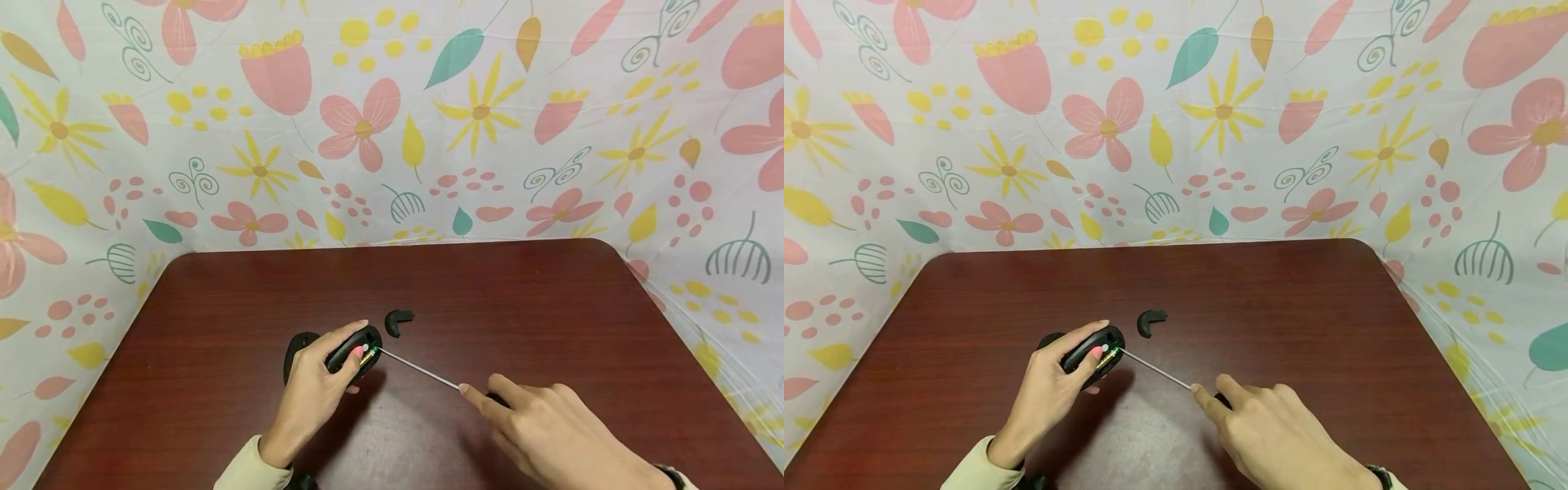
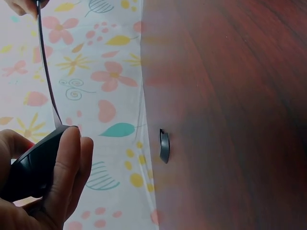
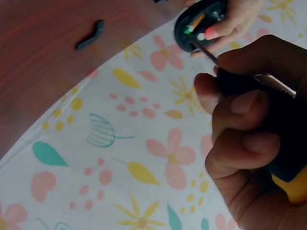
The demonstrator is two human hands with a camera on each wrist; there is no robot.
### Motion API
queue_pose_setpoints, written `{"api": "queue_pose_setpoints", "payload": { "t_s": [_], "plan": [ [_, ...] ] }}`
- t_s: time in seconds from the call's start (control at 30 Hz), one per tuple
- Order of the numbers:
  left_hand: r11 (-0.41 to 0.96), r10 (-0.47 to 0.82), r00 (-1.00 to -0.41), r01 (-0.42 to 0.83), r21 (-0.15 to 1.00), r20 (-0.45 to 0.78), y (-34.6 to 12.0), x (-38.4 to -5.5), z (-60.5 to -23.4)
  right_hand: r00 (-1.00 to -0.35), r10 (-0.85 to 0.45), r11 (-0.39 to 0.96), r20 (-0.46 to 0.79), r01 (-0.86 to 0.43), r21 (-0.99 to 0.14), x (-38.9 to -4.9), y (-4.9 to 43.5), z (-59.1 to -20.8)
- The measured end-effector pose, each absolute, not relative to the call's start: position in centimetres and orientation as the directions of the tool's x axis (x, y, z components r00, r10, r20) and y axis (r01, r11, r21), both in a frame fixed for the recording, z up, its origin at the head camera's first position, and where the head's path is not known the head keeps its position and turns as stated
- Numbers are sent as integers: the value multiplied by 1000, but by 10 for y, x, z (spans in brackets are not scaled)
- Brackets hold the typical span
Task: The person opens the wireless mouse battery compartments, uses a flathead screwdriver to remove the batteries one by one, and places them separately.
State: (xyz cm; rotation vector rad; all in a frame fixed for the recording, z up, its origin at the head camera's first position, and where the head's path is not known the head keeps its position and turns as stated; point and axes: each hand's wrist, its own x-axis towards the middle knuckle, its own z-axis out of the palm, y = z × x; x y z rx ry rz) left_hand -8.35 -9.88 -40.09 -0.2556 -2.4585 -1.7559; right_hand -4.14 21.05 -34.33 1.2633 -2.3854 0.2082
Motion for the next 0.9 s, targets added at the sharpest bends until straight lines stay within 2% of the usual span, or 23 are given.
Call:
{"api": "queue_pose_setpoints", "payload": {
  "t_s": [0.17,0.27,0.43,0.57,0.7,0.9],
  "plan": [
    [351,67,-972,234,907,225,-98,-83,-400,-530,-749,596,397,-801,55,-40,207,-341],
    [341,70,-974,228,912,217,-99,-83,-398,-534,-748,582,395,-813,3,-45,210,-338],
    [280,113,-982,180,943,154,-102,-84,-399,-523,-748,462,409,-852,-245,-67,228,-340],
    [215,140,-982,159,964,131,-105,-85,-399,-538,-757,348,372,-813,-467,-85,243,-346],
    [176,162,-980,141,974,113,-107,-87,-398,-561,-761,302,326,-750,-588,-95,255,-353],
    [122,207,-974,118,985,91,-109,-89,-396,-564,-768,244,303,-696,-676,-103,262,-359]
  ]
}}
